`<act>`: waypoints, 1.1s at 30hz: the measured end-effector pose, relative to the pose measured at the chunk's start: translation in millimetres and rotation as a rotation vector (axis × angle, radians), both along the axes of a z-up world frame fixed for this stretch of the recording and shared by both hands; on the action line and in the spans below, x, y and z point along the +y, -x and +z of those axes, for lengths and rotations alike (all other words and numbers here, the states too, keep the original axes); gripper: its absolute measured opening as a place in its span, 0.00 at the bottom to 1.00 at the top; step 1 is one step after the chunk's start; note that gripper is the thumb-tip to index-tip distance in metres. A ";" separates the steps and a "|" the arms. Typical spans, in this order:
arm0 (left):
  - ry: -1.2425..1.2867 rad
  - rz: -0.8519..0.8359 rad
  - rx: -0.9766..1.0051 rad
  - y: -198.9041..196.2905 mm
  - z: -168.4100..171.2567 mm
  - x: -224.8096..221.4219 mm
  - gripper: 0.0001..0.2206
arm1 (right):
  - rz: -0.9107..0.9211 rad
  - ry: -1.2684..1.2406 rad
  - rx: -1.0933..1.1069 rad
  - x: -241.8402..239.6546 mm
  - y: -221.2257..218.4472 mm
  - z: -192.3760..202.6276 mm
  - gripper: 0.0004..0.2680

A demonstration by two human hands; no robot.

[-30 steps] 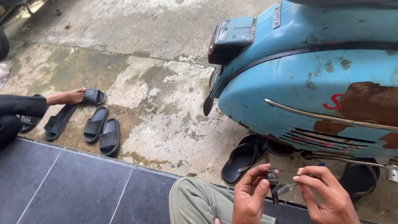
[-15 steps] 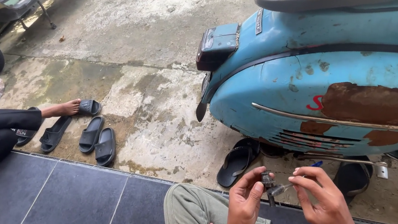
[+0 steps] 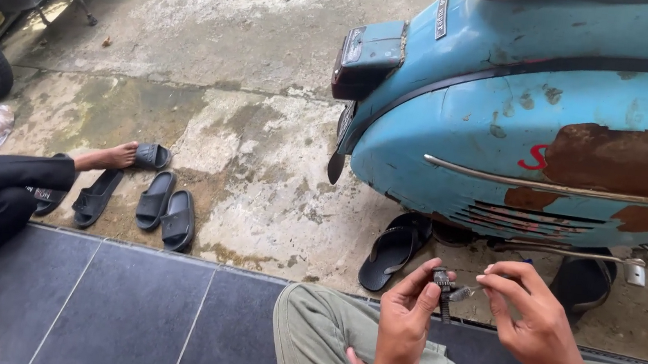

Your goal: The person sits on the floor next to a blue scooter and works on a round metal speedometer assembly held in their lap. They unscrew and remove a threaded shaft with a gear by hand, then use a screwdriver and a small brush on the components while fitting parts back together.

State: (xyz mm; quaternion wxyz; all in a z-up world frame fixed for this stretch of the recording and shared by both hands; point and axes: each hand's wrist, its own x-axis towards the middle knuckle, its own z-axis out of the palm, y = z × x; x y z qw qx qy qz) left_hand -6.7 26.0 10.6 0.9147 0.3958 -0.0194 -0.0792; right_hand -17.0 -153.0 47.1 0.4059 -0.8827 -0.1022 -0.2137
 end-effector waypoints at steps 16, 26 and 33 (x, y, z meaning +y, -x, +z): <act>-0.039 0.006 -0.064 4.8 13.1 5.5 0.18 | -0.022 0.048 -0.022 0.0 4.3 5.8 0.09; 0.029 0.006 -0.055 2.1 8.7 4.4 0.18 | -0.004 0.002 -0.003 -1.9 6.9 7.0 0.10; 0.061 -0.016 -0.085 2.8 7.4 2.3 0.19 | -0.012 0.004 -0.010 -7.6 4.5 0.9 0.10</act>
